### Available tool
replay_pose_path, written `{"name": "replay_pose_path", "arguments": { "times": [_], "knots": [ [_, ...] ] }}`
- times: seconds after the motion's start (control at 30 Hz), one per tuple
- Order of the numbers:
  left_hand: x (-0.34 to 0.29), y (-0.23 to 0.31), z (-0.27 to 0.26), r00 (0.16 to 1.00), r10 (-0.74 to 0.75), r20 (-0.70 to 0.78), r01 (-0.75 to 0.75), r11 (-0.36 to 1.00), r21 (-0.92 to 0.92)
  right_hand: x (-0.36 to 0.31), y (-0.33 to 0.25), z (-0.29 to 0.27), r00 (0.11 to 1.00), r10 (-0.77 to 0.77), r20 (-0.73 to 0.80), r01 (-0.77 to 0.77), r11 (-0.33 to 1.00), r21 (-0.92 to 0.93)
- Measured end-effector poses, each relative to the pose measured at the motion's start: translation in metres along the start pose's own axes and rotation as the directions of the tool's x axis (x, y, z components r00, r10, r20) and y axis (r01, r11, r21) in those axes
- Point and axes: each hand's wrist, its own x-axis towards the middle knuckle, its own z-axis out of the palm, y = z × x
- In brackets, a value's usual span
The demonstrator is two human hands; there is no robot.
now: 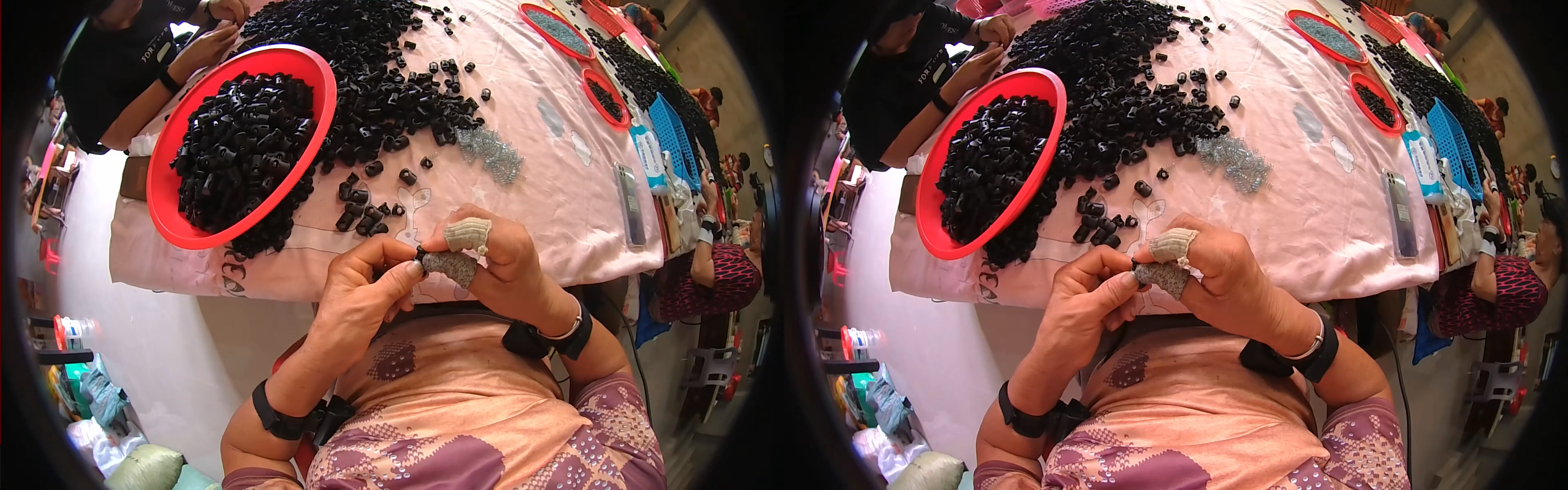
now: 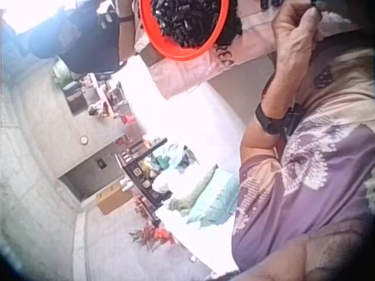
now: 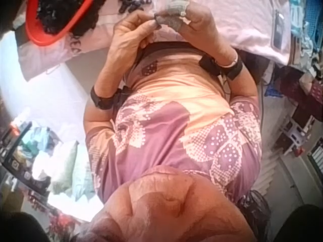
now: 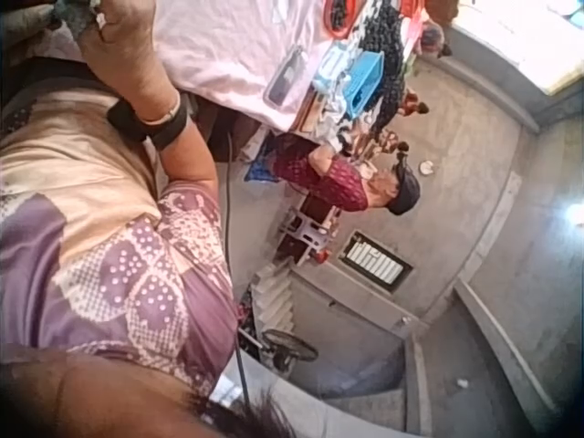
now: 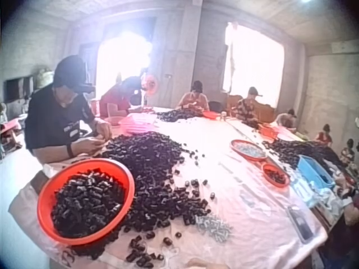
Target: Assembling small black and white plastic components by hand.
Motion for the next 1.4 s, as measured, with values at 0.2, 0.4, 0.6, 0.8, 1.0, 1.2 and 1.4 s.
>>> {"name": "replay_pose_path", "arguments": {
  "times": [0.2, 0.4, 0.6, 0.8, 1.0, 1.2, 1.4],
  "knots": [
    [0.0, -0.0012, -0.0013, 1.0, -0.006, 0.021, 0.007, 1.0, -0.005, 0.0004, 0.0003, 0.0001, 0.999, -0.045, -0.017, 0.044, 0.999, -0.032],
    [-0.0028, 0.0051, 0.002, 0.998, -0.056, -0.002, 0.055, 0.995, -0.078, 0.0006, 0.0017, -0.0013, 0.999, -0.054, -0.009, 0.053, 0.997, -0.062],
    [-0.0004, -0.0006, 0.0, 1.0, -0.017, 0.006, 0.017, 0.998, -0.054, 0.0003, 0.0001, 0.0009, 1.0, -0.023, -0.011, 0.022, 0.999, -0.031],
    [-0.0016, 0.0024, 0.0027, 1.0, -0.007, -0.029, 0.006, 1.0, -0.021, 0.0009, -0.0036, -0.0013, 1.0, 0.019, -0.003, -0.019, 1.0, -0.023],
    [-0.0014, 0.0042, 0.0016, 1.0, -0.021, 0.005, 0.021, 0.999, -0.043, 0.0003, -0.0038, -0.001, 0.997, 0.082, 0.009, -0.082, 0.996, 0.02],
    [-0.0012, 0.0062, 0.0019, 1.0, -0.017, -0.005, 0.017, 0.999, -0.04, 0.0007, -0.0009, -0.0022, 1.0, 0.017, 0.024, -0.016, 0.998, -0.055],
    [0.0007, 0.0019, -0.0021, 0.999, -0.034, 0.016, 0.034, 0.999, 0.001, -0.0016, -0.0013, -0.0023, 0.997, 0.009, 0.071, -0.005, 0.998, -0.062]
  ]
}}
